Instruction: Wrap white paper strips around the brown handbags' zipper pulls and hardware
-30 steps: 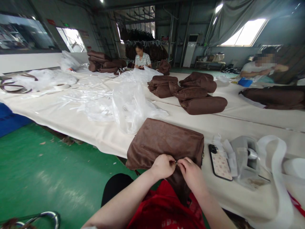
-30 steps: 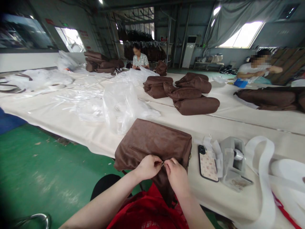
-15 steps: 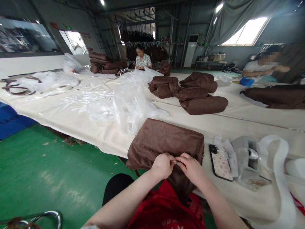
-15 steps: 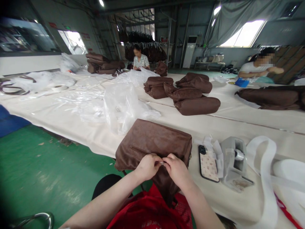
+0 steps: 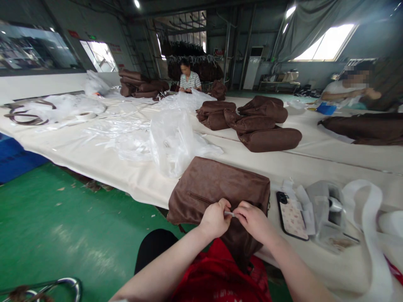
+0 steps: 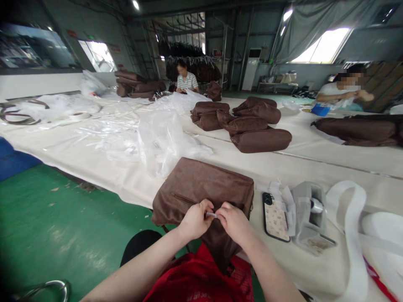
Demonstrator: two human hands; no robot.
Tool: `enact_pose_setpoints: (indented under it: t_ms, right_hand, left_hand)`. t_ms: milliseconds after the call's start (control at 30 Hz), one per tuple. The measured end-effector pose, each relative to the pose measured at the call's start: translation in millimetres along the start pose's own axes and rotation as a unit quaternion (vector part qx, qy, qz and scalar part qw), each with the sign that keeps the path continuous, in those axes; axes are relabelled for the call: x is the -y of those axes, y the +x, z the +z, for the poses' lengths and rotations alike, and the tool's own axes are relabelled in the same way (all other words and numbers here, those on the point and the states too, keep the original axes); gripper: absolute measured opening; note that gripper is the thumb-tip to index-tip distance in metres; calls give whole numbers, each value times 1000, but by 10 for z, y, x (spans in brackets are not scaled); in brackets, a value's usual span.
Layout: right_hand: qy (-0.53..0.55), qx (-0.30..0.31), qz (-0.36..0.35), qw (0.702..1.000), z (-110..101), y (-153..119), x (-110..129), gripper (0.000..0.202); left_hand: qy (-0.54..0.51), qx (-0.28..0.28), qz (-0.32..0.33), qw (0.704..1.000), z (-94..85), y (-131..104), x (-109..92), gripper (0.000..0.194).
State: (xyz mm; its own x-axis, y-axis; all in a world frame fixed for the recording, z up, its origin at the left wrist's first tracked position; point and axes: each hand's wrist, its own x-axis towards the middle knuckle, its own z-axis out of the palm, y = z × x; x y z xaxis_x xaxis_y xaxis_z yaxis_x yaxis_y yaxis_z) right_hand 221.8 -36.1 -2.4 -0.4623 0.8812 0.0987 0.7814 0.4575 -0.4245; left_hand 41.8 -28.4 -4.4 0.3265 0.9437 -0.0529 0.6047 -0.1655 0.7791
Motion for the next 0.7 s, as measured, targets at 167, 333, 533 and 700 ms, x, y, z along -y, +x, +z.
enact_pose_setpoints:
  t_ms: [167,333,533,700]
  right_hand:
    - [-93,-42,-40,994,87,-91,18,22]
    - [-152,-55,-57,985,224,-232,9,22]
    - [-177,-65,-50,981,321,-326,28,28]
    - [-159,-83,-30,983,372,-371,70,29]
  left_hand:
    - [-108,35,-49,992,34,21,87,10]
    - [-240,58,-92,965,177,31,93,21]
    - [-330,70,-141,931,262,68,75,10]
    - [-347,90,-162,919,201,86,59,4]
